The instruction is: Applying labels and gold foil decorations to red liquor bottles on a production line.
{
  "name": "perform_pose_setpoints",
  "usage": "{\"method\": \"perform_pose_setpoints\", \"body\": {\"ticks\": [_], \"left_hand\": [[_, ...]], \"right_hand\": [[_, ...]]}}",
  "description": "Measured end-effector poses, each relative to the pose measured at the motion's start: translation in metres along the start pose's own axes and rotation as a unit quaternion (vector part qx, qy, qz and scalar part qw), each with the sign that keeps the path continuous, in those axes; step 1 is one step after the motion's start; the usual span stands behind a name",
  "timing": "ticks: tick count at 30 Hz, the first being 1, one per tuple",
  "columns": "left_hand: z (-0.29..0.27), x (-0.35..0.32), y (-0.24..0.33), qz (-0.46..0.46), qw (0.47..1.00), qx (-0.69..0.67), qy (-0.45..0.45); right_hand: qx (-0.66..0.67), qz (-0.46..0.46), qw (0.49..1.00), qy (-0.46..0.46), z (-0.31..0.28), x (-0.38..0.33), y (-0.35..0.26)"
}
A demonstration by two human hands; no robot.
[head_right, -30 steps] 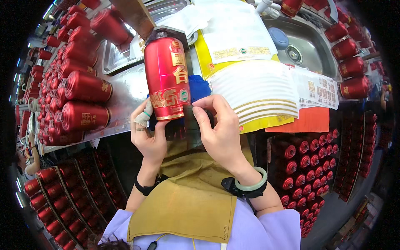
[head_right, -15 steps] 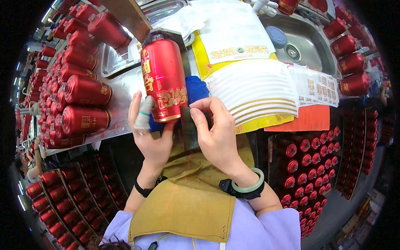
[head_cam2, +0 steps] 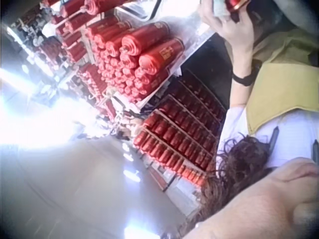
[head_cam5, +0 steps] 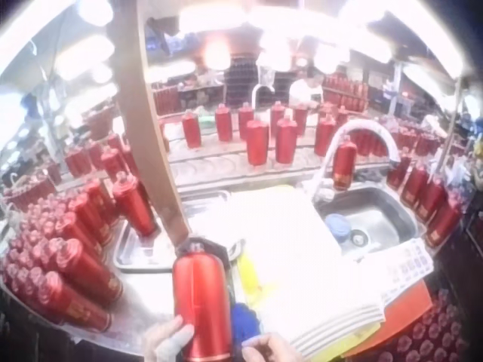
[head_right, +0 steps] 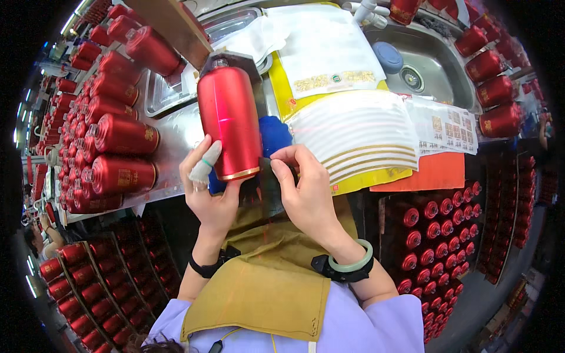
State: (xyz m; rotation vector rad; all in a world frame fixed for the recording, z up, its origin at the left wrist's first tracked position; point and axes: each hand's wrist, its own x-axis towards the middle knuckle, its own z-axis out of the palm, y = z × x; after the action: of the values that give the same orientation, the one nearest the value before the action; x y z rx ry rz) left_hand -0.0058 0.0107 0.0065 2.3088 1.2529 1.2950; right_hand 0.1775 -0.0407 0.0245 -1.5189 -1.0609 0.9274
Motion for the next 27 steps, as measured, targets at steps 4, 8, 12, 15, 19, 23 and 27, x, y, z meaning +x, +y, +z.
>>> {"method": "perform_pose_setpoints", "body": {"ticks": [4, 8, 12, 15, 19, 23, 27], "left_hand": [[0.001, 0.0, 0.0, -0.038, 0.997, -0.054, 0.033], [-0.001, -0.004, 0.002, -0.073, 0.996, -0.052, 0.014], [-0.005, -0.001, 0.003, -0.085, 0.995, -0.057, -0.007], [-0.005, 0.001, 0.006, -0.086, 0.995, -0.046, -0.02], [-0.004, 0.004, 0.006, -0.071, 0.996, -0.046, -0.027], [-0.003, 0.008, 0.003, -0.073, 0.996, -0.049, -0.027], [-0.003, 0.01, 0.001, -0.072, 0.996, -0.046, -0.012]], "right_hand": [[-0.082, 0.009, 0.997, -0.002, -0.007, 0.004, -0.014], [-0.005, -0.016, 0.999, -0.049, -0.008, 0.01, -0.023], [-0.212, -0.128, 0.969, -0.013, -0.05, 0.032, -0.007], [-0.15, -0.137, 0.979, -0.012, -0.127, 0.06, 0.014], [-0.274, 0.034, 0.957, 0.085, -0.25, 0.102, 0.022], [-0.566, 0.049, 0.818, 0.091, -0.321, 0.119, 0.029], [-0.567, 0.052, 0.822, 0.021, -0.343, 0.148, 0.057]]}}
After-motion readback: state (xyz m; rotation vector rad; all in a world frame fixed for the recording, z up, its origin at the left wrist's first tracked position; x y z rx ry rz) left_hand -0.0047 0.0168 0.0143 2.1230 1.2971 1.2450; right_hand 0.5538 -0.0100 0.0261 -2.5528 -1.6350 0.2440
